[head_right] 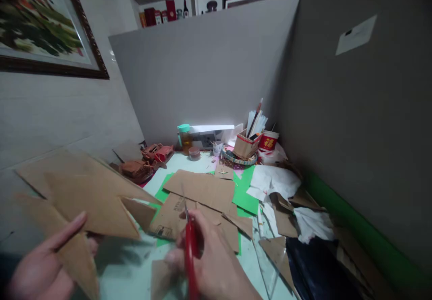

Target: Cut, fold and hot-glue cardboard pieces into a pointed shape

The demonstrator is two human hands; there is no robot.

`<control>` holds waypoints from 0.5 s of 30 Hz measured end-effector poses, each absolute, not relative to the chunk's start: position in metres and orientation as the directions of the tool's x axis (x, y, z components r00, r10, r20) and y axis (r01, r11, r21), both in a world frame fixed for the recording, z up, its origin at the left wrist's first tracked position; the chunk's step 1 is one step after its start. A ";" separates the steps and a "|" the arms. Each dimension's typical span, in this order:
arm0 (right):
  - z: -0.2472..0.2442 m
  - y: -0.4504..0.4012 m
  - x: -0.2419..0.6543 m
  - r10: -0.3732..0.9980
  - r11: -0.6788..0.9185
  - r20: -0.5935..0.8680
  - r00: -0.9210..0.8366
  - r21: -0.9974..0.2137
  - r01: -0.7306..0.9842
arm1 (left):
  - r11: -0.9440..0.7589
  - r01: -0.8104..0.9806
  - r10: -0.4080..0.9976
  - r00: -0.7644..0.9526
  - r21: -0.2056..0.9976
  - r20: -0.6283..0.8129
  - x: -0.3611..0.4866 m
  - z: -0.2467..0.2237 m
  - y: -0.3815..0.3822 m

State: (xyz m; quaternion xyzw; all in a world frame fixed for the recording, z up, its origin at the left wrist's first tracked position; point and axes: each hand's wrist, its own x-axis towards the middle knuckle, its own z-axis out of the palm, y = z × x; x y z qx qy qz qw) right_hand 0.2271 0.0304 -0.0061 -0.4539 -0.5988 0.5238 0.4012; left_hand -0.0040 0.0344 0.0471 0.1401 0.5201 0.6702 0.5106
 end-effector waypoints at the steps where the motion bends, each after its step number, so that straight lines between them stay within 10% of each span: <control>1: -0.010 0.032 0.222 0.969 0.038 0.034 -0.246 -0.999 0.012 | 0.105 -0.564 0.838 -0.394 0.819 -0.378 0.002 0.043 0.033; 8: -0.014 0.025 0.209 1.000 0.006 0.000 0.016 -0.932 -0.362 | 0.220 -0.603 0.874 -0.227 0.767 -0.429 0.049 0.031 0.013; 15: -0.008 0.015 0.215 0.985 0.078 0.066 0.159 -0.994 -0.076 | 0.420 -0.748 0.800 0.038 0.514 -0.599 0.044 0.013 0.021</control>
